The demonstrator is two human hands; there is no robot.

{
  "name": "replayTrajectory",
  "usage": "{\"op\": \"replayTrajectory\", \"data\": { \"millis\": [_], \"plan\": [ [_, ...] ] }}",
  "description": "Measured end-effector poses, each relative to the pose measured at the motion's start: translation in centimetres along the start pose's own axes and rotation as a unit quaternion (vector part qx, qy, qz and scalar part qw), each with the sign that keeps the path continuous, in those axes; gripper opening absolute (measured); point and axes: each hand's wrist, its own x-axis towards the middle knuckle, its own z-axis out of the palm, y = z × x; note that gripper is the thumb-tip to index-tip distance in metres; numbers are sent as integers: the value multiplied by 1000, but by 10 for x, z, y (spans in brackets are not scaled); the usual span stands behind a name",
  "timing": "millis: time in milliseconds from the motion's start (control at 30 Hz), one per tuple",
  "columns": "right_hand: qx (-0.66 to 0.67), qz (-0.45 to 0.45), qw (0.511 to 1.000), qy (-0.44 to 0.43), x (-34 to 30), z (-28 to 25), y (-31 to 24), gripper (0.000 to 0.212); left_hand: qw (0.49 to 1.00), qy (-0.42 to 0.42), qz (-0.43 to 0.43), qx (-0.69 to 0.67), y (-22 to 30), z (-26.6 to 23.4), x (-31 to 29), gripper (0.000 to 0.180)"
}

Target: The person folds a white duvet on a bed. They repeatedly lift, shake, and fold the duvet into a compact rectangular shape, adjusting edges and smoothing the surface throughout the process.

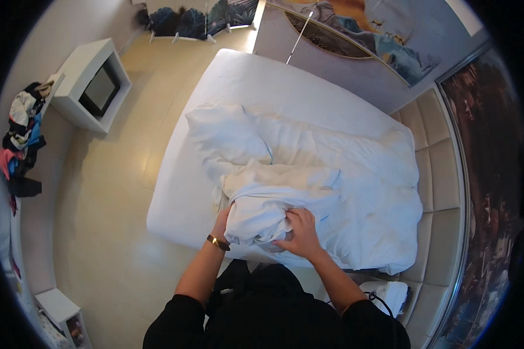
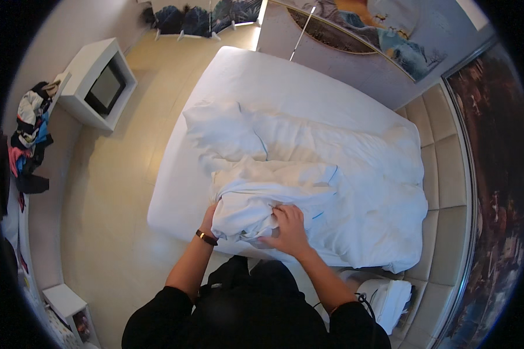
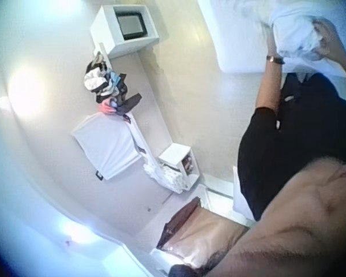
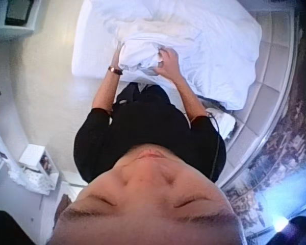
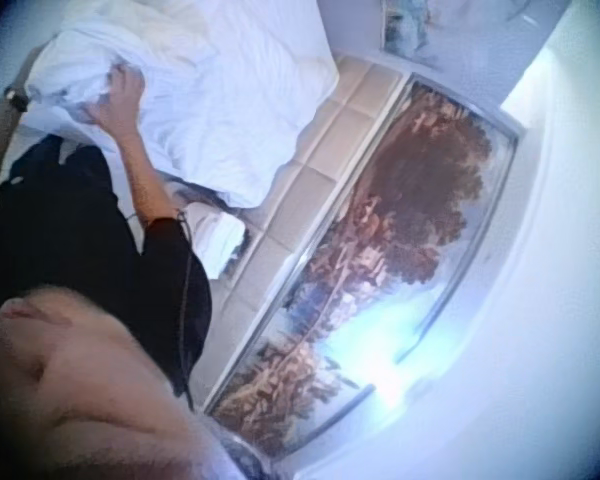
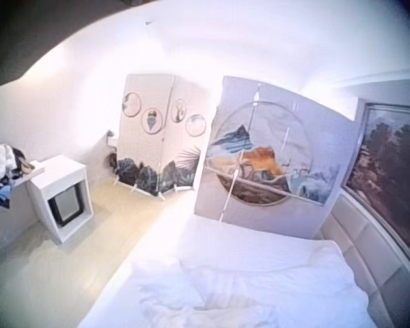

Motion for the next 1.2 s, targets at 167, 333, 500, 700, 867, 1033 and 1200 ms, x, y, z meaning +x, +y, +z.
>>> {"op": "replayTrajectory", "data": {
  "millis": [167, 333, 500, 700, 867, 1033, 1200],
  "plan": [
    [-47, -27, 997, 56, -54, 16, 13, 32, 992, 48, 84, 80, -21, 10, -13, 44],
    [446, 202, 870, -57, -100, -31, 2, 8, 983, 12, 119, 142, -29, -14, -12, 48],
    [458, 297, 825, -143, -170, -56, -4, 14, 954, -30, 100, 280, -49, -23, -20, 48],
    [311, 293, 896, -121, -249, -9, -14, 48, 956, -163, -131, 204, -128, 3, -58, 47],
    [872, 351, 294, 174, -306, 56, -26, 54, 932, -31, -226, 282, -200, 46, -108, 51],
    [874, 376, 240, 194, -322, 55, -14, 60, 804, -34, -313, 504, -221, 59, -135, 73],
    [843, 396, 285, 228, -300, 21, -32, 62, 756, -36, -329, 565, -210, 36, -146, 69]
  ]
}}
